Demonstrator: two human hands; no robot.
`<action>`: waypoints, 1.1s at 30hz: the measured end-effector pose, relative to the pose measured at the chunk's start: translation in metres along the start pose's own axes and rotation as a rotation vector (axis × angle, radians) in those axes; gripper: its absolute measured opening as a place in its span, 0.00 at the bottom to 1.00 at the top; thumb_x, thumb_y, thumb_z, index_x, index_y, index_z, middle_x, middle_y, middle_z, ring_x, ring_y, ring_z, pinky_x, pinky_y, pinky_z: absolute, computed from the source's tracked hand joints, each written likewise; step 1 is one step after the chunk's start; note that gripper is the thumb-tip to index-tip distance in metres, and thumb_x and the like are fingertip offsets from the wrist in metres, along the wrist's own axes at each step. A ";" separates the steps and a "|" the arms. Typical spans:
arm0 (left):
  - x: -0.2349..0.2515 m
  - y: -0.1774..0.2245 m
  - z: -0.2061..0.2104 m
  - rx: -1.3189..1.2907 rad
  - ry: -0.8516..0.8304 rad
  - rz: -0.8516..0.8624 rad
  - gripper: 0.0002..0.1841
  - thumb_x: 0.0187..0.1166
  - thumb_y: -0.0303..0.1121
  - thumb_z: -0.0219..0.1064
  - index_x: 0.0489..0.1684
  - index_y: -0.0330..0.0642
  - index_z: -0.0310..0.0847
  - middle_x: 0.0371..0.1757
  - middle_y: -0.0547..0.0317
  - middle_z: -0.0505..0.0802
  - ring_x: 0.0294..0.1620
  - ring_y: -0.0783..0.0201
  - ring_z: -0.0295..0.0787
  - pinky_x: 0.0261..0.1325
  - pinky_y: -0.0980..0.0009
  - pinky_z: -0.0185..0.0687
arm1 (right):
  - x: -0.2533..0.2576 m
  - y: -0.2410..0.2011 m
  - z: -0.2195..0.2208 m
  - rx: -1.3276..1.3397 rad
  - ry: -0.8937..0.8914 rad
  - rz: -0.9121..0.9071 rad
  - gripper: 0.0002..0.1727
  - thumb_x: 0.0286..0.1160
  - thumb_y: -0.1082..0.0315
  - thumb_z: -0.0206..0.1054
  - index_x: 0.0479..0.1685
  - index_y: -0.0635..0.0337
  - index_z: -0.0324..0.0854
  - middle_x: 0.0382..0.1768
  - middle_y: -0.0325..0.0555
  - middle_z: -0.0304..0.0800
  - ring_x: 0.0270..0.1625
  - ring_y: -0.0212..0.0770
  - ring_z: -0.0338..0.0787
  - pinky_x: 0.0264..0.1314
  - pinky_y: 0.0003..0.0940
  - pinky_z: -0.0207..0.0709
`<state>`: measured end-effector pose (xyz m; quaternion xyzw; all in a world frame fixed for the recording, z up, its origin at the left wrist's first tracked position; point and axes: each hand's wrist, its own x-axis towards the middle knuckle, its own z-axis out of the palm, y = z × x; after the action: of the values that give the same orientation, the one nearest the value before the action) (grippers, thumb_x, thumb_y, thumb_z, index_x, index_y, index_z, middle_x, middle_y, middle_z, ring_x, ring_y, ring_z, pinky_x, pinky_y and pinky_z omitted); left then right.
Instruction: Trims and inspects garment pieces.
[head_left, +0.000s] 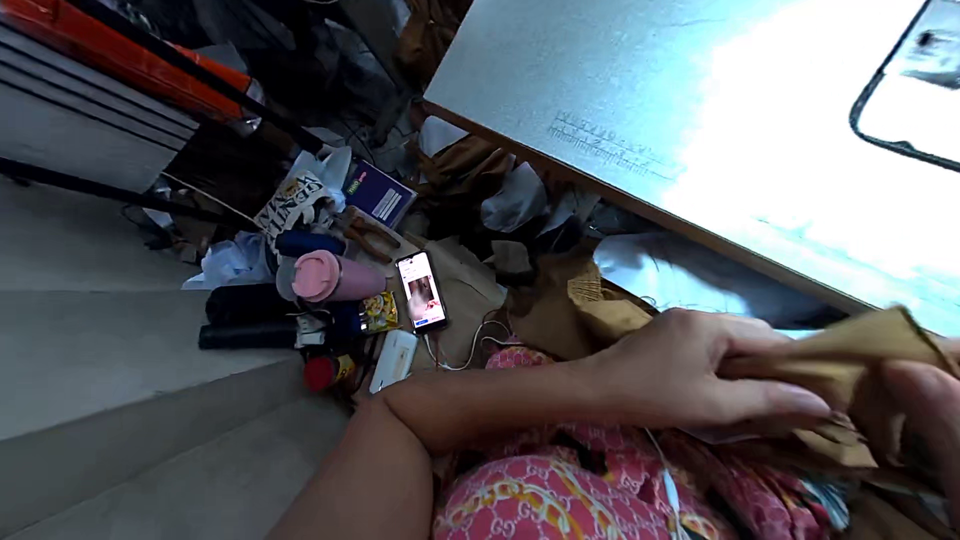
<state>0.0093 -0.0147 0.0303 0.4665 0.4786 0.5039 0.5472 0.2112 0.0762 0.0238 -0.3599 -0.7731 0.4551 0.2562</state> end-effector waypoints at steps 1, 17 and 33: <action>-0.003 -0.004 0.002 -0.032 0.078 -0.052 0.15 0.76 0.21 0.71 0.58 0.23 0.83 0.41 0.45 0.93 0.42 0.67 0.89 0.51 0.69 0.85 | 0.007 0.007 0.005 -0.048 0.005 0.017 0.16 0.82 0.52 0.67 0.45 0.57 0.80 0.31 0.24 0.82 0.32 0.11 0.79 0.36 0.12 0.76; -0.001 -0.022 -0.010 -0.184 0.244 -0.142 0.19 0.77 0.18 0.66 0.68 0.32 0.81 0.62 0.53 0.90 0.57 0.73 0.88 0.62 0.73 0.85 | 0.027 -0.019 0.016 -0.633 -0.066 -0.276 0.46 0.86 0.28 0.34 0.51 0.68 0.76 0.19 0.51 0.78 0.18 0.47 0.80 0.15 0.44 0.67; -0.008 -0.009 -0.006 -0.143 0.207 -0.160 0.22 0.75 0.19 0.69 0.70 0.34 0.80 0.62 0.54 0.89 0.54 0.74 0.88 0.59 0.75 0.86 | 0.015 -0.028 0.029 -0.823 0.046 -0.335 0.21 0.85 0.56 0.53 0.33 0.65 0.82 0.23 0.54 0.81 0.18 0.53 0.79 0.16 0.44 0.57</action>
<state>0.0037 -0.0235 0.0214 0.3322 0.5309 0.5370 0.5652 0.1716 0.0635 0.0365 -0.3118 -0.9317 0.0535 0.1786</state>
